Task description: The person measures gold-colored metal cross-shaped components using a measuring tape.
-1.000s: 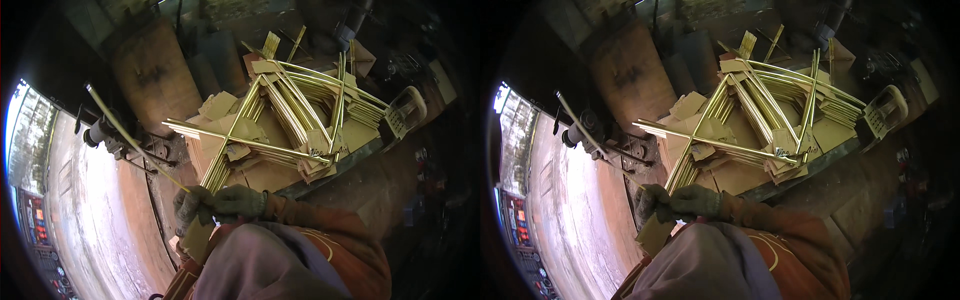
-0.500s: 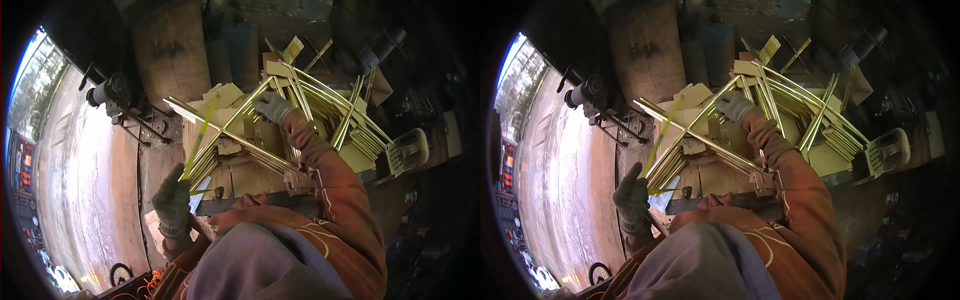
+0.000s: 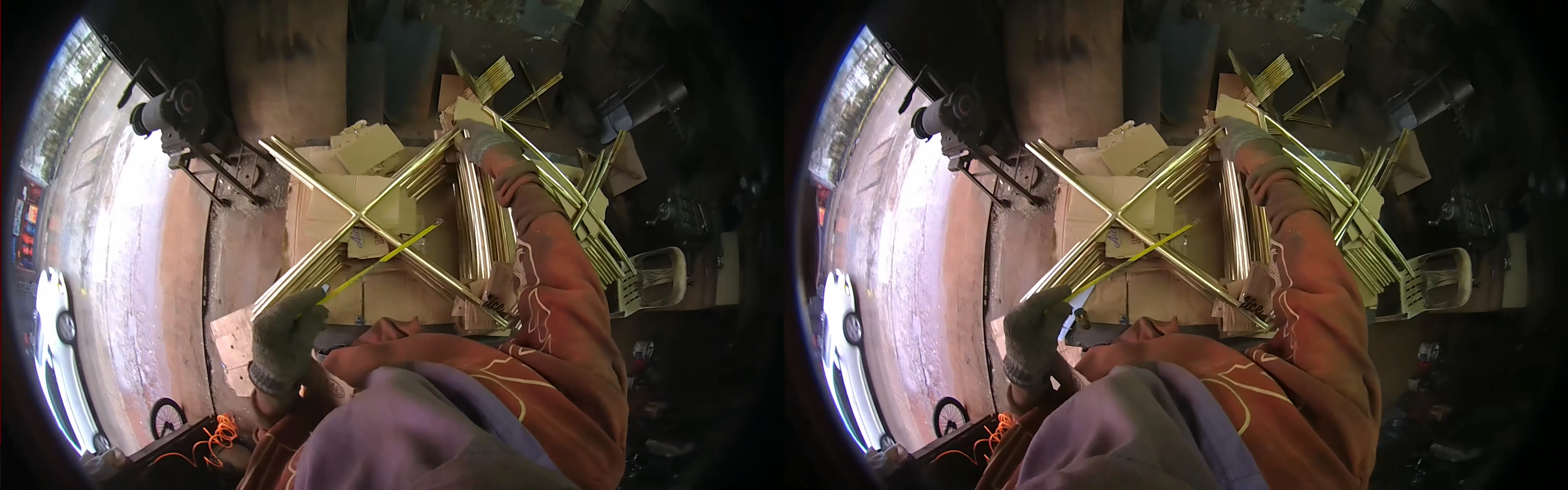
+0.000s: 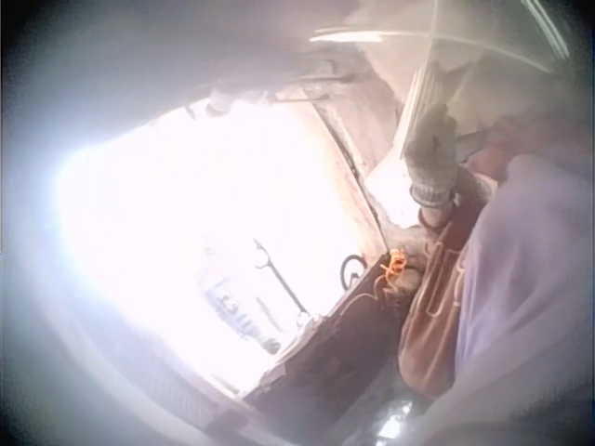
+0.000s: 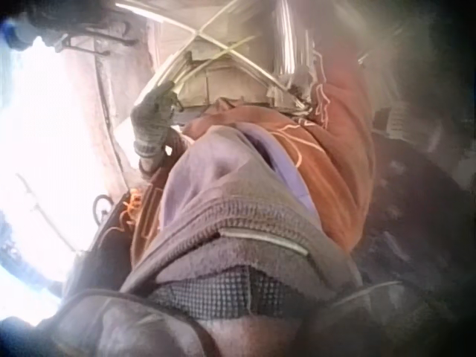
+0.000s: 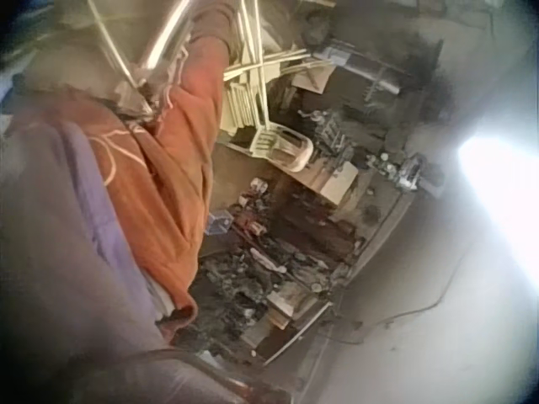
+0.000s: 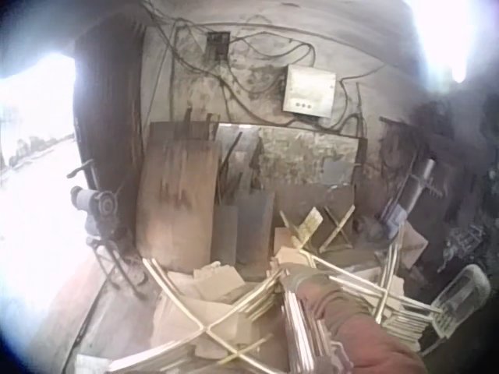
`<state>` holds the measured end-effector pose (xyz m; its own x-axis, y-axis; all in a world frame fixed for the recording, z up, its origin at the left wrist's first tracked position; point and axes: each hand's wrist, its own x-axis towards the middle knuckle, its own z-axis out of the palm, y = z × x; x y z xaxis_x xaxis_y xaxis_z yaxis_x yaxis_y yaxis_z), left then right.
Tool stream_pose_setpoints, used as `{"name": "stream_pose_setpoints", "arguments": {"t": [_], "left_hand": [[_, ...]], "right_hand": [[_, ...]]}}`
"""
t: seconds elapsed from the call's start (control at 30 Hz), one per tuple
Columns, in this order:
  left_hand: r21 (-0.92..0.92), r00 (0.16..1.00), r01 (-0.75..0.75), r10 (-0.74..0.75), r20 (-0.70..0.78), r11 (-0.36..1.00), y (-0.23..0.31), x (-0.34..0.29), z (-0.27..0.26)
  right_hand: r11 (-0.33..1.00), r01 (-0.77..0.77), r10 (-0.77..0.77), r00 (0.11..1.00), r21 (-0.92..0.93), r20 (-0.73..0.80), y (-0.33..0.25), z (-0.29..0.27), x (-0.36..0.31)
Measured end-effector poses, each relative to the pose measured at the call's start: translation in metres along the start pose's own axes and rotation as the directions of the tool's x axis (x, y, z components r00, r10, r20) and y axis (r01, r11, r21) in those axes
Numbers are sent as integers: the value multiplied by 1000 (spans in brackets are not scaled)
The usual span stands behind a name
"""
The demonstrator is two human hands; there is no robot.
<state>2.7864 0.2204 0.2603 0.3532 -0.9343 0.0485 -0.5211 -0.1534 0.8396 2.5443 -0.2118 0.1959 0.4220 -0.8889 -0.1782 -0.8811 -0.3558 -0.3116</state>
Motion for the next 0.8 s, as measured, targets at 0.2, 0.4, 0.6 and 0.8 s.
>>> {"name": "stream_pose_setpoints", "arguments": {"t": [0.2,0.4,0.6,0.8], "left_hand": [[52,999,-12,14,-51,999,-23,38,29],[-142,973,212,-222,-56,967,-25,67,49],[-353,950,286,-311,-14,891,-32,93,67],[-489,880,448,-466,94,748,-56,104,81]], "right_hand": [[997,-76,74,984,-10,-164,64,2,18],[959,-11,86,964,282,-253,65,17,11],[380,-68,194,981,923,-8,9,35,-76],[-276,13,212,976,961,48,-10,46,-74]]}}
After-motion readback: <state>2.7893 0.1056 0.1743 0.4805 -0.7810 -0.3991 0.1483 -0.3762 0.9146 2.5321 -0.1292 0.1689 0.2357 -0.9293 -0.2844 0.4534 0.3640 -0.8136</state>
